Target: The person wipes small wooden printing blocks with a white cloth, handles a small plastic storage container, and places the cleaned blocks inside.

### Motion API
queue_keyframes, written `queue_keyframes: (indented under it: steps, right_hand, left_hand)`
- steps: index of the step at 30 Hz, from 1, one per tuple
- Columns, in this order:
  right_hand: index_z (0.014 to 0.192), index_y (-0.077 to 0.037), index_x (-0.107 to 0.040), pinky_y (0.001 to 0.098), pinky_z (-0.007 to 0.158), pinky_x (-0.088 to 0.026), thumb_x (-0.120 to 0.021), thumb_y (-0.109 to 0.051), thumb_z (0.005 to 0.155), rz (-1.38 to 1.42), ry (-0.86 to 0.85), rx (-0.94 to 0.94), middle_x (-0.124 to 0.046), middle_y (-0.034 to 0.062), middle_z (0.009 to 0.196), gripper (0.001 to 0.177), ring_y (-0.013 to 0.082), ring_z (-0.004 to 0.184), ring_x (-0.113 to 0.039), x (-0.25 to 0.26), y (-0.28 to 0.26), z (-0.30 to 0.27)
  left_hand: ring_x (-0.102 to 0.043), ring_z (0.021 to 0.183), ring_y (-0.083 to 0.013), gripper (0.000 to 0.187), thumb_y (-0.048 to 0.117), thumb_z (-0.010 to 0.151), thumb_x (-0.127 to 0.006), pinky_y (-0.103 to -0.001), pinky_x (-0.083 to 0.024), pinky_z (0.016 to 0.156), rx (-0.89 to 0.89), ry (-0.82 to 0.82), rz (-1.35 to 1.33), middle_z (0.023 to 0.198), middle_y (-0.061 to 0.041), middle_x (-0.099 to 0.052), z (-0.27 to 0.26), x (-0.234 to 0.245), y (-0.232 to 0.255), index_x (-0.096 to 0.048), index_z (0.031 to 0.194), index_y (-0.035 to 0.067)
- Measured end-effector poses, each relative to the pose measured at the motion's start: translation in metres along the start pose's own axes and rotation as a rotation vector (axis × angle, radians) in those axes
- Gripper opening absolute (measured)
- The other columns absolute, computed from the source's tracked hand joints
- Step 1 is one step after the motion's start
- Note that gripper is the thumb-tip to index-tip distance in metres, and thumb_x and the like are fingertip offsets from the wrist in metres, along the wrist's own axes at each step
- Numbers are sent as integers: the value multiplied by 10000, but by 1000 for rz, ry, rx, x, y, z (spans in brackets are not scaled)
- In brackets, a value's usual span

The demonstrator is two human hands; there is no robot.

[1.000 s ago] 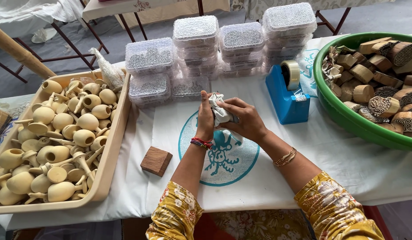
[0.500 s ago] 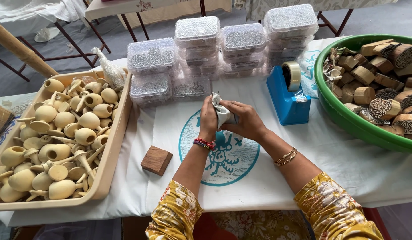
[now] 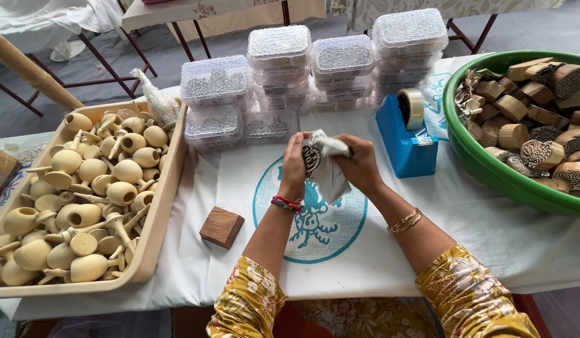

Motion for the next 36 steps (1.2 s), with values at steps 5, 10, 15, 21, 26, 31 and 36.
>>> queue_keyframes:
  steps: [5, 10, 15, 21, 26, 31, 36]
  right_hand:
    - [1237, 21, -678, 251, 769, -586, -618, -178, 1064, 495, 18, -322, -758, 51, 1026, 270, 108, 895, -700, -1, 14, 2]
    - [1253, 4, -619, 259, 807, -612, -721, -123, 963, 258, -69, -169, -734, 53, 1038, 333, 101, 929, -710, -14, -12, 0]
    - [1287, 6, -690, 268, 809, -605, -718, -113, 983, 281, 109, -99, -755, 78, 1064, 328, 107, 925, -707, 4, 14, 3]
    - [1254, -14, -686, 281, 757, -606, -688, -171, 1014, 302, 138, -309, -755, 74, 1030, 286, 117, 876, -723, 11, -6, 7]
    - [1286, -30, -614, 284, 834, -611, -834, -122, 853, 178, -90, -70, -740, 86, 1084, 494, 114, 975, -709, -2, -19, 5]
    - [1188, -30, -724, 289, 755, -660, -888, -137, 780, 24, 22, -71, -793, 81, 1003, 453, 132, 866, -764, 0, -29, 3]
    - [1140, -11, -755, 281, 706, -637, -862, -181, 859, -50, 159, -68, -801, 75, 941, 346, 124, 825, -749, -12, -18, -2]
  left_hand:
    - [-652, 900, -95, 272, 208, 1006, -519, -261, -585, 703, 0, -67, -100, 1061, -3, -649, -15, -26, 22, -526, 1263, 119]
    - [-653, 1008, -114, 325, 87, 1047, -722, -235, -592, 871, -303, 23, -12, 1157, -111, -641, 8, 10, -22, -556, 1314, 5]
    - [-678, 879, -126, 498, 88, 931, -765, -280, -619, 695, -141, -9, 220, 1063, -103, -650, -9, -13, 12, -506, 1356, 85]
    - [-701, 879, -110, 579, 128, 911, -698, -262, -643, 718, -64, 8, 206, 1060, -65, -667, -9, -18, -1, -442, 1428, 181]
    - [-671, 888, -110, 420, 129, 987, -702, -232, -586, 708, -152, 2, 35, 1059, -73, -692, 3, 0, -10, -548, 1363, 25]
    - [-657, 886, -98, 440, 121, 960, -731, -209, -559, 689, -102, -41, 67, 1050, -64, -690, -2, -4, 1, -548, 1343, 3]
    - [-670, 923, -122, 441, 96, 961, -748, -245, -600, 745, -267, 58, 78, 1089, -73, -646, 0, 5, 5, -510, 1326, 26]
Point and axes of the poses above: each hand's wrist, its own z-axis towards the middle knuckle, its own x-axis out of the back of the hand, y = z × x, the point moved 1 cm from there along z, towards the middle knuckle
